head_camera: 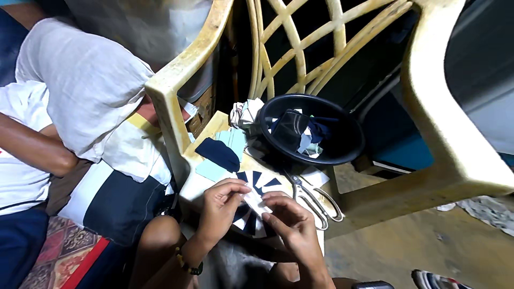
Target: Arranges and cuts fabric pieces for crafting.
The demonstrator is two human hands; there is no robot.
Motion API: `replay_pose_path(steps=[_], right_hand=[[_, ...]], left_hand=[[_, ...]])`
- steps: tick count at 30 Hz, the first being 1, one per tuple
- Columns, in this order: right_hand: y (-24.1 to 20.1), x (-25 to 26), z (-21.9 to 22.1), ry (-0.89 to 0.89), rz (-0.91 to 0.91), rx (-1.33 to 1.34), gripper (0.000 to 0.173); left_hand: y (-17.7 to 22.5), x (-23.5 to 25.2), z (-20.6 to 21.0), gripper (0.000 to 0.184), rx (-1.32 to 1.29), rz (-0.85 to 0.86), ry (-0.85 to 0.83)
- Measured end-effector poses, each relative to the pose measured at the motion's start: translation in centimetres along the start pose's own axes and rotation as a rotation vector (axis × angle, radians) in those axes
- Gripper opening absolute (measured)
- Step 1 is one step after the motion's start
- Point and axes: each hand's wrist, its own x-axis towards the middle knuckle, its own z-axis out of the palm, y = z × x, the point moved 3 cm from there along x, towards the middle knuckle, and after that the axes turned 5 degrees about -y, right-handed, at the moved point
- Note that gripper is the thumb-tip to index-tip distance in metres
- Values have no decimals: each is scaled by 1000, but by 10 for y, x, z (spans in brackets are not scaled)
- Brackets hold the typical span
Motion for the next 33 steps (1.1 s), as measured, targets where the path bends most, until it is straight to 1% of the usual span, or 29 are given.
replay_pose_path(steps=[4, 8, 9, 11, 14, 17, 21, 25, 29, 33], right_hand=[[0, -1, 0, -167, 39, 11, 30], [0, 0, 1, -227, 42, 32, 43], [0, 0, 1, -220, 32, 15, 44], [-2, 1, 2, -182, 6, -38, 44], [-4, 1, 3, -112, -36, -112, 43], [-4, 2, 5, -78, -63, -138, 43], [-2, 3, 8, -78, -87, -180, 41], [0, 4, 8, -88, -98, -186, 44], [2, 3, 7, -55, -71, -114, 48], [2, 3, 11, 22, -34, -40, 53]], left_hand=[[0, 2, -1, 13, 19, 49, -67], [-1, 3, -2, 12, -6, 54, -92], [-1, 3, -1, 11, -25, 38, -82], [0, 2, 0, 12, -107, -54, -68], [0, 0, 4, 18, -234, -220, -126], [1, -5, 11, 17, -267, -286, -170], [0, -12, 18, 16, -172, -256, -114], [-2, -13, 21, 13, -71, -199, -50], [-3, -12, 21, 21, -127, -198, -16], [-3, -13, 22, 30, -173, -183, 2]])
